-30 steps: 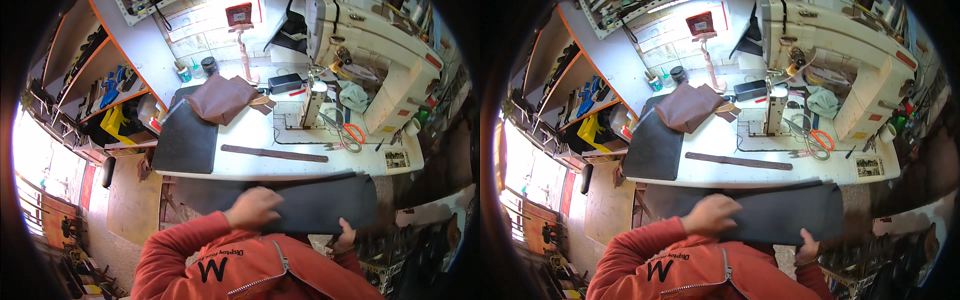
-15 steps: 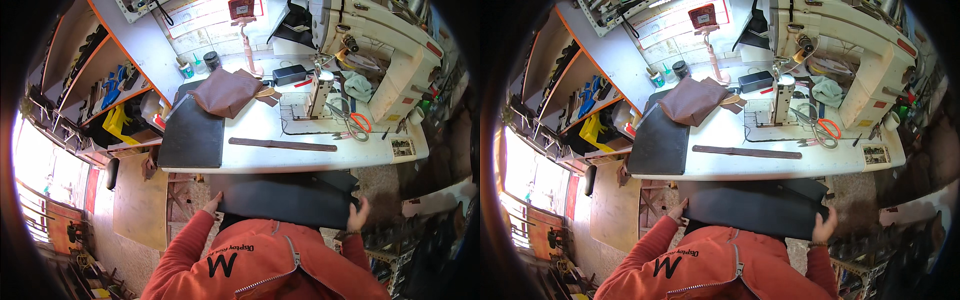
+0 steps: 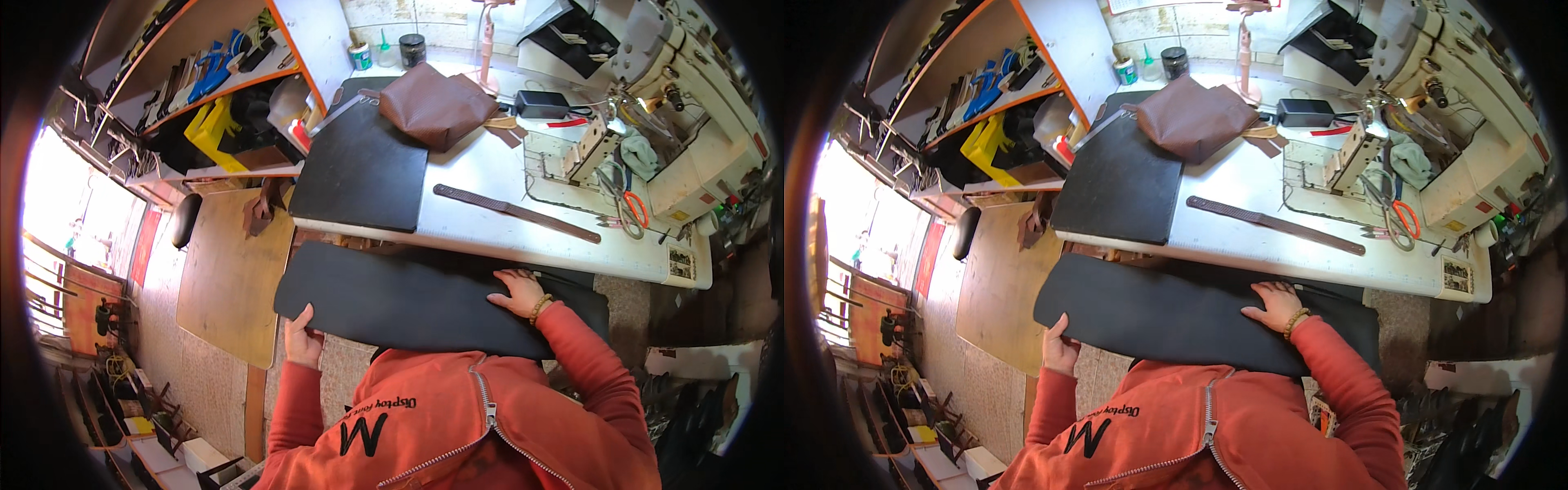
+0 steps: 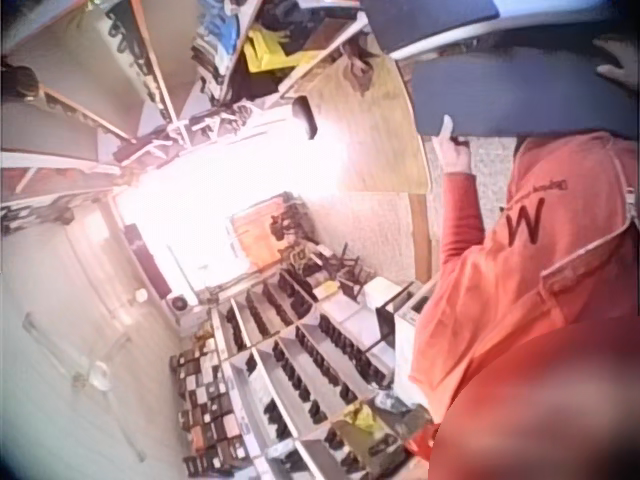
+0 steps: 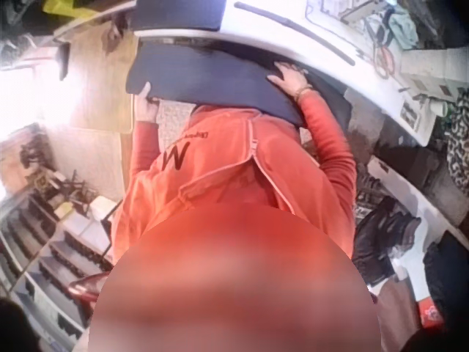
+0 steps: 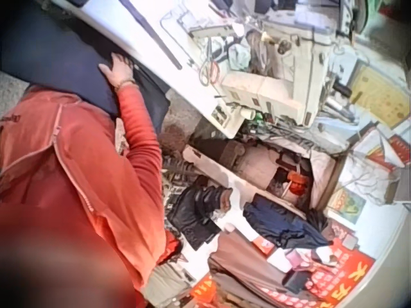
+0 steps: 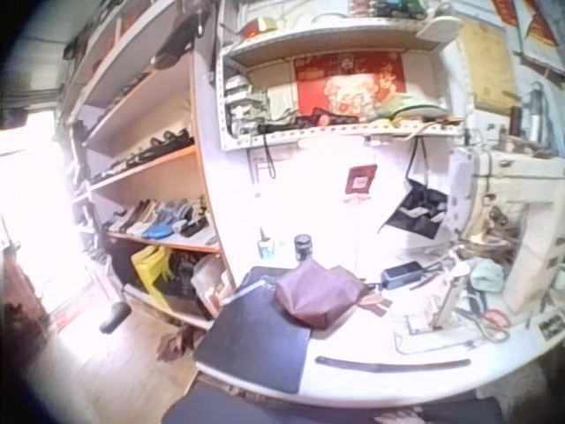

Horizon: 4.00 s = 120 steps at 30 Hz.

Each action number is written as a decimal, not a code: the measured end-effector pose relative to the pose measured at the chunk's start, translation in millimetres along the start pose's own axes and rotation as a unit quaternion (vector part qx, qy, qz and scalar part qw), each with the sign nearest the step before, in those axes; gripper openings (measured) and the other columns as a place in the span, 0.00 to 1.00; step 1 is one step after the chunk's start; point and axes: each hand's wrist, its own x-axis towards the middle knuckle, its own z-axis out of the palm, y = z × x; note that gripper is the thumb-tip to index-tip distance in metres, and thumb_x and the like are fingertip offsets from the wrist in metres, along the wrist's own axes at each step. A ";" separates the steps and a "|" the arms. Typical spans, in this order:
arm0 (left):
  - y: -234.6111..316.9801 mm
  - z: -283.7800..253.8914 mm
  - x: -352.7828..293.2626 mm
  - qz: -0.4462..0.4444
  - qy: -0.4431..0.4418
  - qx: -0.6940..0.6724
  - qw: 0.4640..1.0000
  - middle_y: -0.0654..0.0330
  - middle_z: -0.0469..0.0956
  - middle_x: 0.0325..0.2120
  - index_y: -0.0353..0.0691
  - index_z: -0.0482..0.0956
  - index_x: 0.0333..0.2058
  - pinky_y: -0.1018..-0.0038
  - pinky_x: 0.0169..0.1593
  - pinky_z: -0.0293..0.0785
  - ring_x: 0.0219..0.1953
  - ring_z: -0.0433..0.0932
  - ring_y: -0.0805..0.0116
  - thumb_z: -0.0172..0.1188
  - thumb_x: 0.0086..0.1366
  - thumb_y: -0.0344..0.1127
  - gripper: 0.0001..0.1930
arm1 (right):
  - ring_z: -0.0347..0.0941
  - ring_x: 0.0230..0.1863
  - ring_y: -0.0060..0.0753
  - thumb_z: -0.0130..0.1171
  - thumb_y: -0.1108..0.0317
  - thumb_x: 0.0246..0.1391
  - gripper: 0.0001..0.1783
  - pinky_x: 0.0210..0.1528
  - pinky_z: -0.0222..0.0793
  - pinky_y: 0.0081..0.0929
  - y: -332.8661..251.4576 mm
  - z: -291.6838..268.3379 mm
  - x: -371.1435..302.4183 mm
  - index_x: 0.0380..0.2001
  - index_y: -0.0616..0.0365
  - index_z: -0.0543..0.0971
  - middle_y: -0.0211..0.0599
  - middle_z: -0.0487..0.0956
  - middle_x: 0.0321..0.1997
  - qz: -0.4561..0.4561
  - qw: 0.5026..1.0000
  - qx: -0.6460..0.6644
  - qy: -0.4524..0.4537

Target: The person places a black leather piece on a workbench, then aligns and attaches a brown leather strap to its edge using a white adhesive strip. They smooth the strap and press it into place, then use a stapler to secure the strap to the leather piece.

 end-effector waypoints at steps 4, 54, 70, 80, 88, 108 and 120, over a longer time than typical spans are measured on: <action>33.8 8.6 -45.1 0.051 -0.077 0.006 0.996 0.59 0.78 0.51 0.39 0.75 0.55 0.62 0.59 0.74 0.53 0.77 0.60 0.64 0.57 0.21 0.25 | 0.70 0.57 0.50 0.66 0.43 0.50 0.33 0.60 0.65 0.45 -21.1 -22.2 -4.0 0.53 0.53 0.78 0.42 0.78 0.53 -0.023 1.000 0.013 -0.002; 126.9 212.0 29.7 0.123 -0.514 0.752 0.393 0.55 0.80 0.24 0.43 0.84 0.37 0.63 0.34 0.75 0.30 0.80 0.53 0.70 0.45 0.34 0.16 | 0.81 0.35 0.49 0.70 0.47 0.47 0.25 0.38 0.74 0.37 -19.1 -201.6 -118.0 0.42 0.52 0.81 0.43 0.82 0.30 0.047 0.978 0.167 -0.114; -214.6 7.2 188.2 -0.265 -0.093 0.671 0.686 0.47 0.53 0.69 0.46 0.63 0.67 0.48 0.66 0.58 0.68 0.56 0.41 0.51 0.57 0.77 0.49 | 0.47 0.77 0.49 0.43 0.30 0.61 0.49 0.74 0.48 0.39 128.6 44.7 -10.4 0.69 0.62 0.60 0.54 0.55 0.75 0.282 0.901 0.328 -0.035; -223.1 -100.8 123.2 -0.555 0.022 0.341 0.758 0.50 0.71 0.60 0.35 0.71 0.60 0.56 0.57 0.72 0.57 0.73 0.52 0.61 0.56 0.72 0.48 | 0.53 0.75 0.45 0.53 0.39 0.61 0.44 0.73 0.50 0.37 152.1 32.3 69.0 0.69 0.61 0.62 0.47 0.61 0.73 0.276 0.961 0.010 0.002; -114.7 -103.5 132.7 -0.357 0.083 0.254 0.895 0.59 0.84 0.42 0.39 0.81 0.51 0.71 0.43 0.81 0.40 0.83 0.67 0.61 0.69 0.42 0.17 | 0.56 0.73 0.44 0.57 0.45 0.61 0.41 0.73 0.49 0.37 165.0 12.9 45.0 0.68 0.60 0.63 0.44 0.64 0.72 0.160 0.966 -0.203 -0.004; 177.4 47.7 -31.5 0.299 -0.170 0.360 0.867 0.50 0.75 0.56 0.31 0.66 0.63 0.66 0.60 0.71 0.54 0.76 0.60 0.62 0.62 0.34 0.32 | 0.75 0.35 0.54 0.66 0.67 0.49 0.11 0.33 0.68 0.45 -44.1 -214.1 -81.9 0.32 0.56 0.73 0.43 0.76 0.30 -0.017 0.957 -0.118 0.263; 113.9 38.7 186.3 0.064 -0.109 0.414 0.902 0.63 0.80 0.41 0.34 0.78 0.48 0.76 0.51 0.72 0.44 0.77 0.75 0.66 0.60 0.26 0.16 | 0.70 0.38 0.45 0.72 0.55 0.43 0.19 0.45 0.66 0.40 36.6 -173.9 24.2 0.27 0.53 0.73 0.36 0.73 0.30 0.053 0.879 -0.270 0.388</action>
